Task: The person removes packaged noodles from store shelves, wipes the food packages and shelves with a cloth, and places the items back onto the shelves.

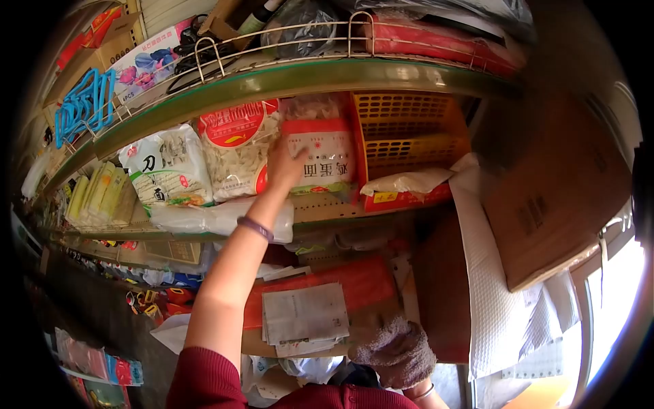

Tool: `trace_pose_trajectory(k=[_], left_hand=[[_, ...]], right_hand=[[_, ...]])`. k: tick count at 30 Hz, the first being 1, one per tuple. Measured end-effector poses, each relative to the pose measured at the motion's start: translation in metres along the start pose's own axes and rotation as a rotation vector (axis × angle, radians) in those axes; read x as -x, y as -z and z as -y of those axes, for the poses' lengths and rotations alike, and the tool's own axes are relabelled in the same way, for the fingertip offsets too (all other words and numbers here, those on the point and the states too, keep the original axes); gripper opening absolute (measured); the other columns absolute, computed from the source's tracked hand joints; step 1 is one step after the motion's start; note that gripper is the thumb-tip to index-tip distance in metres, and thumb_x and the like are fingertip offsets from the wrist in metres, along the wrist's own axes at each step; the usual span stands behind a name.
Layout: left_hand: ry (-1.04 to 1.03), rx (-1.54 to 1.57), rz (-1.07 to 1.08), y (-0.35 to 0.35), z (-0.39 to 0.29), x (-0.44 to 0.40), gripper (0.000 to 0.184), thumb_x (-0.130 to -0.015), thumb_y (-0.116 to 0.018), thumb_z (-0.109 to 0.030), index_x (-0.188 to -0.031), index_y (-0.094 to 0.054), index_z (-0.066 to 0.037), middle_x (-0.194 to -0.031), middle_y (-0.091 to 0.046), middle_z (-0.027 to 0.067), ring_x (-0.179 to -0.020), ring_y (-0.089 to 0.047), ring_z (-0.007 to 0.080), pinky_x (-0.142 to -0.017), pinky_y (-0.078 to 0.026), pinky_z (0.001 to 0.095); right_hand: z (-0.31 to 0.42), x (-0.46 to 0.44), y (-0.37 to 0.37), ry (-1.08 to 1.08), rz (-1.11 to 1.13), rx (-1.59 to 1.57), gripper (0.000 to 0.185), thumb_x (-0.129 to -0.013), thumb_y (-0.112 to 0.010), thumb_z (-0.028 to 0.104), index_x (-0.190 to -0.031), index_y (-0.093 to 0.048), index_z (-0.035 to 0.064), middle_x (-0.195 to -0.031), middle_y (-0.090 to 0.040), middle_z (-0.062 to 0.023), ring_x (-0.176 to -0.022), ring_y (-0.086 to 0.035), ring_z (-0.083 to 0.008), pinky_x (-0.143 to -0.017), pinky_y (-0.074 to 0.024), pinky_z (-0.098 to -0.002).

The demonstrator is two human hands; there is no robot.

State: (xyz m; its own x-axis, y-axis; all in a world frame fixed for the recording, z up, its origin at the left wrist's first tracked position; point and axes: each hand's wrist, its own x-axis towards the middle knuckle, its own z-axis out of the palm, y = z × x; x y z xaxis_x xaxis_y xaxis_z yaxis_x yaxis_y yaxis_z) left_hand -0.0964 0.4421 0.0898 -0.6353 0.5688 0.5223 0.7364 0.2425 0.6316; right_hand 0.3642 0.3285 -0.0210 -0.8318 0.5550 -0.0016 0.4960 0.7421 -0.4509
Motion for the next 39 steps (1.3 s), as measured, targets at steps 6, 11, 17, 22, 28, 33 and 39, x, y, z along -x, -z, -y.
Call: trace_pose_trajectory(k=[6,11,17,22,28,33,39], left_hand=[[0.135,-0.12,-0.114,-0.012,0.005,-0.088,0.048,-0.074,-0.062,-0.033,-0.112,-0.052,-0.005,-0.105,-0.056,0.0227,-0.101,-0.052,0.0369,-0.085,-0.043,0.0411],[0.282,-0.114,-0.178,-0.016,0.011,-0.103,0.032,-0.074,-0.06,-0.036,-0.088,-0.065,-0.008,-0.087,-0.064,0.0143,-0.085,-0.06,0.0329,-0.075,-0.048,0.0409],[0.205,-0.027,-0.339,-0.028,0.046,-0.113,0.022,-0.071,-0.065,-0.029,-0.081,-0.068,-0.01,-0.084,-0.064,0.0144,-0.077,-0.062,0.0288,-0.068,-0.049,0.0354],[0.128,0.511,-0.377,-0.025,0.027,-0.081,0.008,-0.076,-0.061,-0.005,-0.083,-0.065,-0.003,-0.079,-0.064,0.0082,-0.073,-0.06,0.017,-0.067,-0.047,0.0267],[0.07,0.707,-0.371,-0.005,0.004,-0.032,0.005,-0.08,-0.059,0.001,-0.084,-0.062,0.0,-0.081,-0.06,0.0033,-0.073,-0.053,0.0101,-0.067,-0.043,0.0214],[0.136,0.803,-0.331,0.018,-0.006,0.036,0.006,-0.08,-0.06,-0.001,-0.086,-0.061,0.0,-0.079,-0.057,-0.0003,-0.068,-0.05,0.0072,-0.062,-0.041,0.0201],[0.011,0.864,-0.23,0.036,0.0,0.103,0.008,-0.081,-0.06,-0.004,-0.088,-0.059,0.0,-0.077,-0.057,0.0004,-0.068,-0.053,0.007,-0.063,-0.043,0.0197]], right_hand=[[-0.016,-0.02,0.005,-0.045,0.042,-0.026,0.053,-0.065,-0.064,0.029,-0.113,-0.052,0.008,-0.101,-0.051,-0.0137,-0.094,-0.049,-0.0326,-0.082,-0.0402,-0.0391],[-0.019,-0.024,0.006,-0.059,0.054,-0.044,0.055,-0.064,-0.064,0.03,-0.113,-0.052,0.0075,-0.103,-0.05,-0.0145,-0.096,-0.048,-0.0335,-0.084,-0.0393,-0.0398],[-0.018,-0.028,0.007,-0.061,0.06,-0.044,0.058,-0.063,-0.064,0.032,-0.114,-0.051,0.0069,-0.106,-0.049,-0.0155,-0.098,-0.047,-0.0345,-0.086,-0.0382,-0.0406],[-0.013,-0.028,0.007,-0.058,0.063,-0.029,0.06,-0.062,-0.065,0.033,-0.115,-0.05,0.0064,-0.108,-0.049,-0.0163,-0.1,-0.046,-0.0354,-0.087,-0.0373,-0.0413],[-0.004,-0.025,0.004,-0.057,0.056,-0.005,0.063,-0.061,-0.065,0.034,-0.116,-0.05,0.0058,-0.111,-0.048,-0.0173,-0.102,-0.045,-0.0364,-0.089,-0.0363,-0.0421],[0.003,-0.014,0.0,-0.049,0.028,0.038,0.066,-0.061,-0.065,0.035,-0.117,-0.049,0.0052,-0.113,-0.047,-0.0181,-0.104,-0.044,-0.0372,-0.09,-0.0354,-0.0428],[0.017,-0.008,0.008,-0.017,-0.026,0.175,0.068,-0.06,-0.066,0.036,-0.118,-0.049,0.0046,-0.116,-0.046,-0.0191,-0.106,-0.043,-0.0383,-0.092,-0.0343,-0.0436]])
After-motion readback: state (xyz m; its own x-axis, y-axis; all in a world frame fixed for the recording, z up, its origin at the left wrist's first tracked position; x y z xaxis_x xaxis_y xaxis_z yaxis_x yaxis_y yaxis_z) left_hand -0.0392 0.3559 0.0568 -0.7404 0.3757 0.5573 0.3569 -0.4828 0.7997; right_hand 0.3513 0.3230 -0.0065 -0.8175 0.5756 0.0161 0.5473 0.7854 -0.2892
